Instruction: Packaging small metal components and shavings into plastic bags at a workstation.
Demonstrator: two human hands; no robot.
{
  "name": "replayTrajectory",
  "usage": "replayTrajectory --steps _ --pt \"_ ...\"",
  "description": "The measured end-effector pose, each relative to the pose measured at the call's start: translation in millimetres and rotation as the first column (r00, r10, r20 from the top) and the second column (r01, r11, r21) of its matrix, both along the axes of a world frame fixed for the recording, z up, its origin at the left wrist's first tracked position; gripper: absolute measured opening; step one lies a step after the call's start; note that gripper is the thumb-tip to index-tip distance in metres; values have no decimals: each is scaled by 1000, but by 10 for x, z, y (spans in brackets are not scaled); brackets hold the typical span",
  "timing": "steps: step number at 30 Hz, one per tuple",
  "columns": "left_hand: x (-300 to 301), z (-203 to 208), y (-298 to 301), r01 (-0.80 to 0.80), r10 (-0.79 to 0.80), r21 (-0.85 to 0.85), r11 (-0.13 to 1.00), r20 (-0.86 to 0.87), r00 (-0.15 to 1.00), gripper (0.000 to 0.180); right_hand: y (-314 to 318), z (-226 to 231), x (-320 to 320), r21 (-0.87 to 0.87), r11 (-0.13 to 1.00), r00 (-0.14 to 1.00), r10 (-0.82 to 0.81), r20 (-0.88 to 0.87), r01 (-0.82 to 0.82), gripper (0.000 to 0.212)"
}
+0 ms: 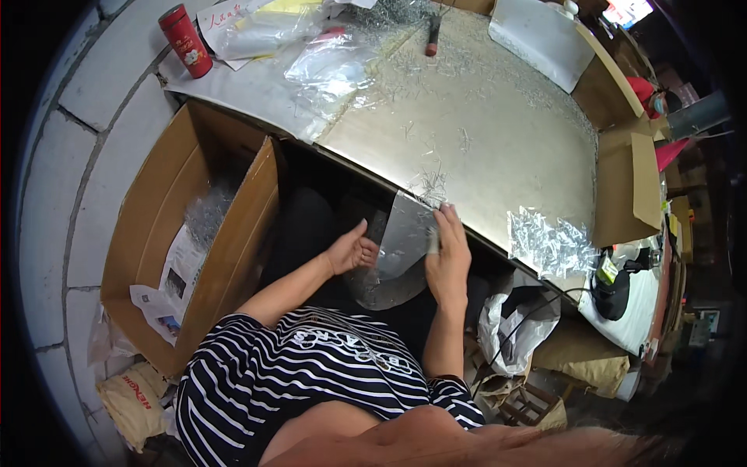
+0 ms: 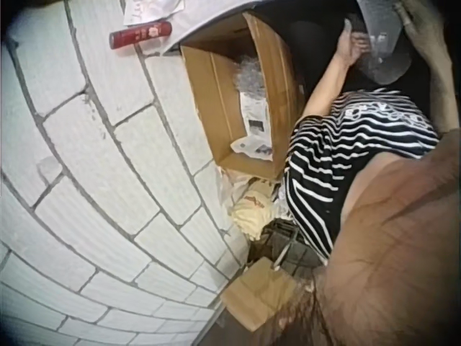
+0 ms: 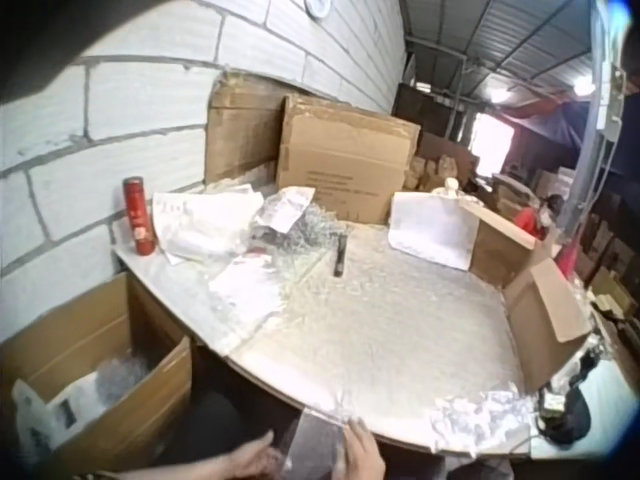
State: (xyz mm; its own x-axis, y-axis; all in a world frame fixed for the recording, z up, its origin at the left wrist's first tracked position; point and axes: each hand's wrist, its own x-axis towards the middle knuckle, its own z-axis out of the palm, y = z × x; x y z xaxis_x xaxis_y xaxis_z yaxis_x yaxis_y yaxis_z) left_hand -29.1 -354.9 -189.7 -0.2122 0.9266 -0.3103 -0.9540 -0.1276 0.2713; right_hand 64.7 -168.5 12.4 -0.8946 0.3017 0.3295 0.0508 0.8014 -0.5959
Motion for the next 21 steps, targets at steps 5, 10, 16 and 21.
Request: replayTrajectory --steps 5,10,16,21 --pt "-64 -275 23 126 -142 -178 976 -83 986 87 -49 103 266 -122 992 999 22 -25 -25 30" --pt "204 7 154 78 -106 230 970 112 988 82 -91 -29 439 -194 981 998 23 56 -12 30" --pt "302 395 77 75 -87 -46 996 -372 924 52 -85 -283 616 -296 954 992 77 104 -43 31" --pt "337 237 92 36 -130 -207 978 -460 879 52 -283 -447 521 -271 943 960 239 147 -193 37"
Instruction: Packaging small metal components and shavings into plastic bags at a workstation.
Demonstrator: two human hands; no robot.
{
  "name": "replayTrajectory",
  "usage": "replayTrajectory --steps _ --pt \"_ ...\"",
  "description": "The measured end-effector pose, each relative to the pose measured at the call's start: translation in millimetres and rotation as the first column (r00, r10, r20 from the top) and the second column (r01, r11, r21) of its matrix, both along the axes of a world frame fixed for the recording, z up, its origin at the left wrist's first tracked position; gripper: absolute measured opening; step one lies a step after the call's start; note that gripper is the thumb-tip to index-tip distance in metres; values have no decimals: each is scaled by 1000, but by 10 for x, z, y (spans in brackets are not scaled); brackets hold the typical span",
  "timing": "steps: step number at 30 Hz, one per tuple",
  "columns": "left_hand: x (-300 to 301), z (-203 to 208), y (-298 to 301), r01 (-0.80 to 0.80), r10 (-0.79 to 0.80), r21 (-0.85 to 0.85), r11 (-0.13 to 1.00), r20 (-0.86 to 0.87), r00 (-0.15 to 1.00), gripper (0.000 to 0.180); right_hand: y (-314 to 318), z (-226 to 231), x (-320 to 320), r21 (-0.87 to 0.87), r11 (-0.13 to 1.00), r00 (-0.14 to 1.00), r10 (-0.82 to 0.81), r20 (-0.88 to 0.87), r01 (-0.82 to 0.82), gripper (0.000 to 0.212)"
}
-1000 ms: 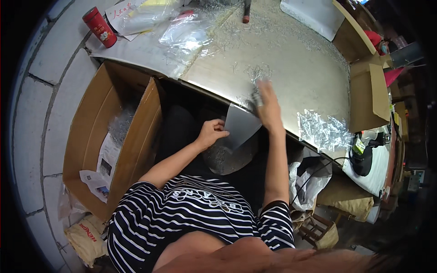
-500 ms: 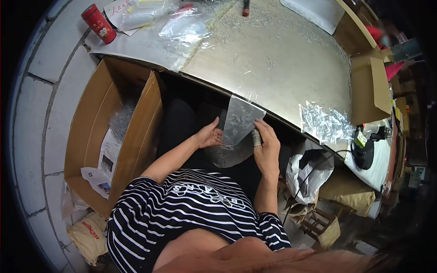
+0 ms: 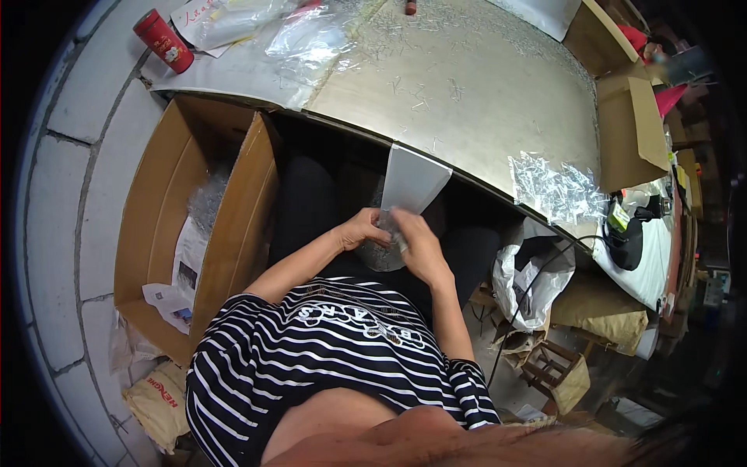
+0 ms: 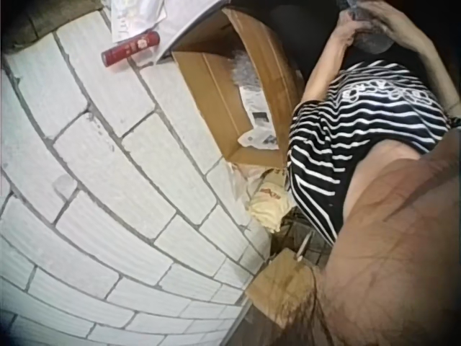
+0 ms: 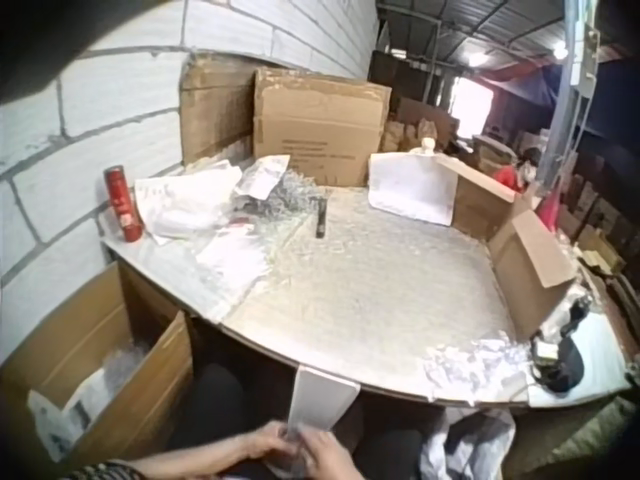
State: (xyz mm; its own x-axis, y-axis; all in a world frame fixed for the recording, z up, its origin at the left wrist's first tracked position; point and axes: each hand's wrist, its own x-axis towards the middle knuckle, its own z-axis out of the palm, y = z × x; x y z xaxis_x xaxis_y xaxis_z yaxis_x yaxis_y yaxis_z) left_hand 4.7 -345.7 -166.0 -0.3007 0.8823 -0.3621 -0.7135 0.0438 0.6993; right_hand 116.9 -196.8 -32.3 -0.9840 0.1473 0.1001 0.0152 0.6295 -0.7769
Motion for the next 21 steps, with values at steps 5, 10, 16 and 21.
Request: replayTrajectory --steps 5,10,16,21 --pt "65 139 -16 -26 23 -22 999 -110 994 43 43 62 -93 25 995 994 -102 33 101 37" --pt "73 25 -54 43 -50 -68 997 -96 994 35 10 -266 -161 -107 966 923 257 286 -236 27" --pt "86 263 -132 130 -125 -73 989 71 990 32 169 -233 -91 -213 969 987 -101 122 125 23" --pt "-77 613 -97 57 -58 -22 998 -50 997 50 215 -162 -52 -450 886 993 -82 85 112 29"
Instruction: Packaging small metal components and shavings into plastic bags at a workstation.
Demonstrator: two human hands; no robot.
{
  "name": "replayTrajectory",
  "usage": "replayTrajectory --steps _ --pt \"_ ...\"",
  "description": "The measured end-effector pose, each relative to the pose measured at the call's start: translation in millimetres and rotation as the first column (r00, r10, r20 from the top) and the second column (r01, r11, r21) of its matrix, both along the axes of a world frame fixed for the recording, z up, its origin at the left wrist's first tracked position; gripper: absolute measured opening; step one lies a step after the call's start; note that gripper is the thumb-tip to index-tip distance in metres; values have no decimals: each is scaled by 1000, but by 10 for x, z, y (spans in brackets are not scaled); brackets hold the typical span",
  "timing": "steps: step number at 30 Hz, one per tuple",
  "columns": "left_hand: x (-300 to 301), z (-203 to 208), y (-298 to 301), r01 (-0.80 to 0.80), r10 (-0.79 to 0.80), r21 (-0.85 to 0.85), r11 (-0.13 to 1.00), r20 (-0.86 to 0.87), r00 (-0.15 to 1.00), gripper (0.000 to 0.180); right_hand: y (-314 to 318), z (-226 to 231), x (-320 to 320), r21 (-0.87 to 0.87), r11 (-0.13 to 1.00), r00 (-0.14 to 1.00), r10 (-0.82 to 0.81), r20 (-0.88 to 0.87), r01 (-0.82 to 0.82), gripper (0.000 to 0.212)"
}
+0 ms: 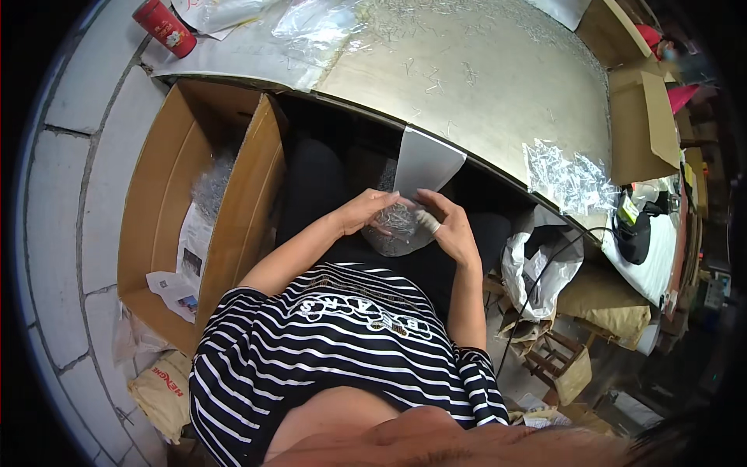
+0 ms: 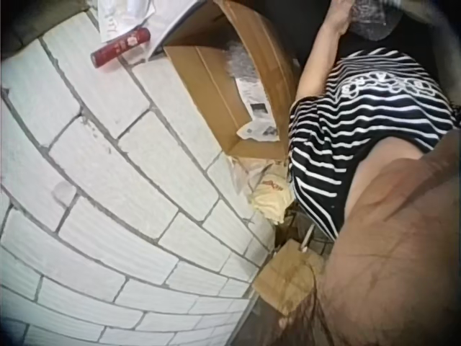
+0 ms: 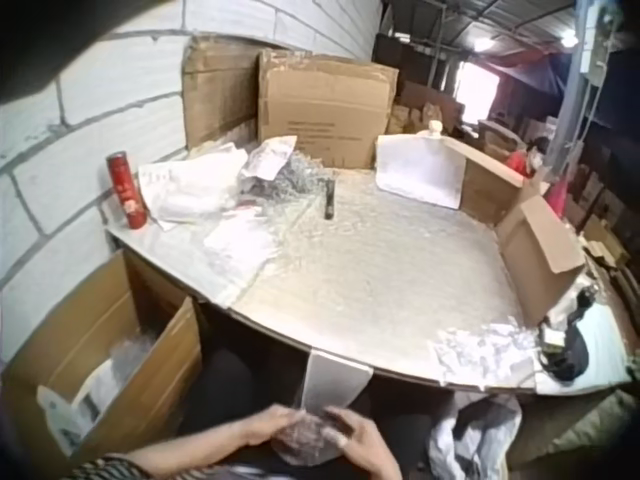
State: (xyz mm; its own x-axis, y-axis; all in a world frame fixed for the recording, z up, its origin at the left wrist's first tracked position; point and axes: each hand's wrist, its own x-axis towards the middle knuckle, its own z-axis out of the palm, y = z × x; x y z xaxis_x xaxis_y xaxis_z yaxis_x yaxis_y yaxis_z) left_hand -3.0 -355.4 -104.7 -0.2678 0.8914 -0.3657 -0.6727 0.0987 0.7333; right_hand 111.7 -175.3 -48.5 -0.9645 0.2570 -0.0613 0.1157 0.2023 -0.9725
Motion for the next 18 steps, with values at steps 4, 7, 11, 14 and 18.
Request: replayTrajectory --steps 4,7,11,14,18 --pt "-105 266 85 8 -10 111 994 18 1000 55 5 -52 -75 273 959 977 19 213 -78 26" --pt "-115 265 18 -104 96 131 986 66 993 42 -92 80 -78 136 991 997 -19 78 8 14" --pt "-115 80 -56 -220 224 49 974 -104 969 28 -97 97 -140 116 991 998 -57 -32 60 16" --pt "-91 67 13 -216 215 14 976 -175 961 24 -77 127 -180 78 993 996 -91 -18 92 20" --pt "-27 175 145 -130 125 13 991 -380 916 23 -2 77 -249 283 957 997 -72 5 68 9"
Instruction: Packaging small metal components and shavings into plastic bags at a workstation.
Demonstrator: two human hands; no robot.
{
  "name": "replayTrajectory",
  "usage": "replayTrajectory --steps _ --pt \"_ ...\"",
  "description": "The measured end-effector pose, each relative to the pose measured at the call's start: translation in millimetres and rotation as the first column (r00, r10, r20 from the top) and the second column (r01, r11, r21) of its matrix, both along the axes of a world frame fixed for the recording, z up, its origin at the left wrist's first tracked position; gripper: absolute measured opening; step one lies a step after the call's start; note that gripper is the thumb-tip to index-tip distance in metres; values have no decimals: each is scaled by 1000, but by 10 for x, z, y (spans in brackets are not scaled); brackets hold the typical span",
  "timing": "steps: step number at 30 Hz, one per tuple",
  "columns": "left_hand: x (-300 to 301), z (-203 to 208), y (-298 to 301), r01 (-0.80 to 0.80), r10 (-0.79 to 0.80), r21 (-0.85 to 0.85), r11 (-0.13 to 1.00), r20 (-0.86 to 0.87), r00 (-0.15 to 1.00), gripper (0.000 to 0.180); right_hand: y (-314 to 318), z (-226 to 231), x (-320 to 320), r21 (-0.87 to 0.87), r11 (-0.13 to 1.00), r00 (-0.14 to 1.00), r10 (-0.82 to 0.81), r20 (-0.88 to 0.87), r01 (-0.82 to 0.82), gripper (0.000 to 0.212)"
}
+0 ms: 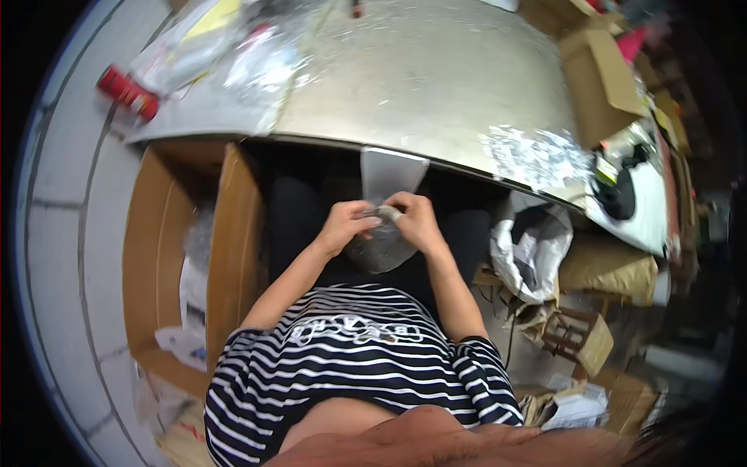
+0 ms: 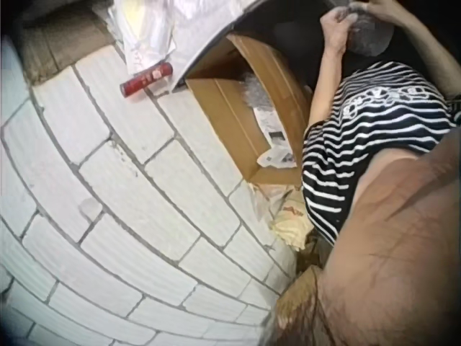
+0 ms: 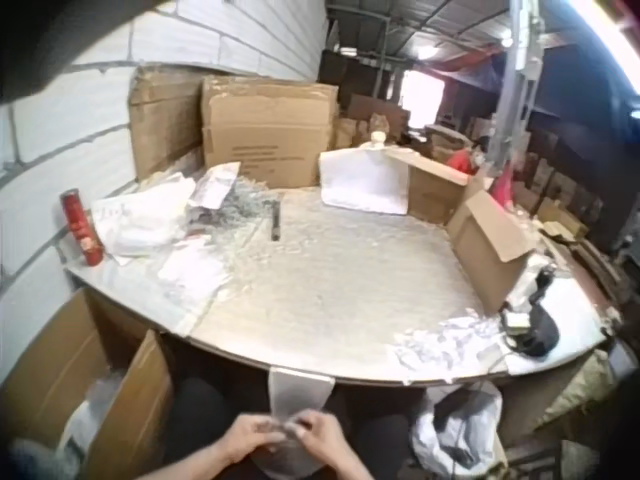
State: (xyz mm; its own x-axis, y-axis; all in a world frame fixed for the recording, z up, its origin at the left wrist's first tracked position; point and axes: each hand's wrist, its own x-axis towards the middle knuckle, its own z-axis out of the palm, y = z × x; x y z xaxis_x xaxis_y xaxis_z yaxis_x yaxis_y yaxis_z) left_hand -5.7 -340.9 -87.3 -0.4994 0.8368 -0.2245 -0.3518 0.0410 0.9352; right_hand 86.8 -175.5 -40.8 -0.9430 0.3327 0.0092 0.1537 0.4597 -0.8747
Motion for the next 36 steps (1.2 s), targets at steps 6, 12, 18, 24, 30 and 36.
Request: replayTrajectory --steps 6,12,18,24,30,36 --pt "-142 105 -232 -121 77 134 984 296 952 30 633 752 -18 -395 915 924 -79 -374 -82 8" --pt "-42 47 -116 14 -6 -41 999 209 978 22 1473 355 -110 498 732 876 -295 -382 464 3" --pt "-179 616 1054 1 9 46 999 -221 975 21 2005 262 14 714 489 864 -332 -379 501 8" --pt "-155 876 2538 55 -254 -253 966 -882 397 78 2149 486 254 595 486 764 -319 -561 640 15" --pt "-83 857 2861 76 -328 -325 943 -857 398 94 2745 603 1256 401 546 634 -764 -122 736 26" --pt "34 847 3217 162 -360 -322 933 -819 447 97 2746 320 1025 177 745 765 -631 -128 644 27"
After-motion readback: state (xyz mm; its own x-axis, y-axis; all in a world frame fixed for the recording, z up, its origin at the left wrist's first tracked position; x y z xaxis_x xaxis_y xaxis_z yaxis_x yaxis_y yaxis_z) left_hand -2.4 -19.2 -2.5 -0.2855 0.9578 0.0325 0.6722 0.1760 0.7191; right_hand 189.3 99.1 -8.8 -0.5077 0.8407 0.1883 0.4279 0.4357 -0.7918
